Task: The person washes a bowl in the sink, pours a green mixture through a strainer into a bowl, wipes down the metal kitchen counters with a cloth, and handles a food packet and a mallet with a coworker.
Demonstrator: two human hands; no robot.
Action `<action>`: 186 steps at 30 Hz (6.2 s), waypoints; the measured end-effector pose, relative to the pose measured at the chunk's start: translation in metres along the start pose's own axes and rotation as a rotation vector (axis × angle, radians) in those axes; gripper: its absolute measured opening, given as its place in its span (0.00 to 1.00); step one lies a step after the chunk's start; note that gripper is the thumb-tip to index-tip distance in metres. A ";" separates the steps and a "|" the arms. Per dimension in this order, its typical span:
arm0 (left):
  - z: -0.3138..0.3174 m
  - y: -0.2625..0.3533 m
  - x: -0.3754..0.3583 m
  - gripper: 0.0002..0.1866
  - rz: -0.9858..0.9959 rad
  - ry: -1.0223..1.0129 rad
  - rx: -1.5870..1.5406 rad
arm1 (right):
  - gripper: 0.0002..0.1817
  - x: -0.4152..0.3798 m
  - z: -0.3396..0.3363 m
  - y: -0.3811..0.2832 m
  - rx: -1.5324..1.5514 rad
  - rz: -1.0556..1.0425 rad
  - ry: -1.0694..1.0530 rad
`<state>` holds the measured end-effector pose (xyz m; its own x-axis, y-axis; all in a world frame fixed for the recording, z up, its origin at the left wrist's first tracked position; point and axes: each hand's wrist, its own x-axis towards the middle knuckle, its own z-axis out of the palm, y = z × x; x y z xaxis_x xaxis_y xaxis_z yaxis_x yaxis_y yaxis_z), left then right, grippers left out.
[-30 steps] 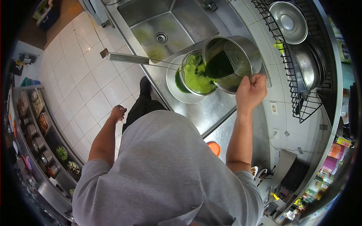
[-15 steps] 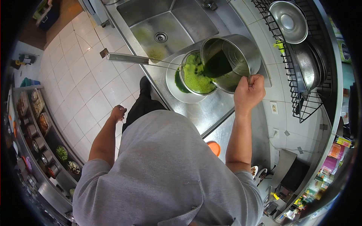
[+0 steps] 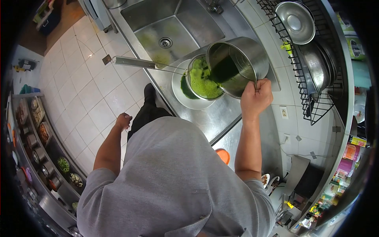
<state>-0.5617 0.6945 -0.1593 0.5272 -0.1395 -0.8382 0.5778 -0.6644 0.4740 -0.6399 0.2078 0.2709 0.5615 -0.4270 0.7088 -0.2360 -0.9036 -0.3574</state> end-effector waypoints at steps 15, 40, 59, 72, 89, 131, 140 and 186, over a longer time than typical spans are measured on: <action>-0.006 -0.036 -0.005 0.16 0.020 0.001 -0.077 | 0.12 0.000 -0.005 -0.013 -0.070 -0.066 0.045; -0.065 -0.124 -0.043 0.15 0.027 -0.012 0.032 | 0.11 -0.021 -0.011 -0.020 0.040 0.173 0.258; -0.394 -0.117 0.036 0.07 -0.122 0.017 -0.140 | 0.08 -0.225 -0.030 -0.042 0.428 1.487 1.196; -0.304 0.194 0.149 0.14 0.367 -0.351 0.252 | 0.09 -0.324 0.042 -0.166 0.539 1.597 1.210; -0.117 0.608 0.147 0.09 0.808 -0.830 0.412 | 0.10 -0.265 0.160 -0.349 0.182 1.576 1.482; -0.019 0.801 0.286 0.11 1.047 -0.791 1.048 | 0.15 0.076 0.562 -0.003 -0.333 1.047 0.296; -0.032 0.779 0.294 0.08 1.164 -0.459 0.510 | 0.32 0.054 0.605 -0.017 0.138 0.706 -0.430; -0.053 0.796 0.302 0.18 1.636 -0.133 0.815 | 0.09 0.099 0.577 -0.008 0.109 0.771 -0.572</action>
<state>0.0904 0.1631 -0.0205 0.1146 -0.9629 0.2442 -0.8384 0.0381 0.5437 -0.1245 0.1915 -0.0071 0.5914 -0.7946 -0.1370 -0.6423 -0.3615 -0.6758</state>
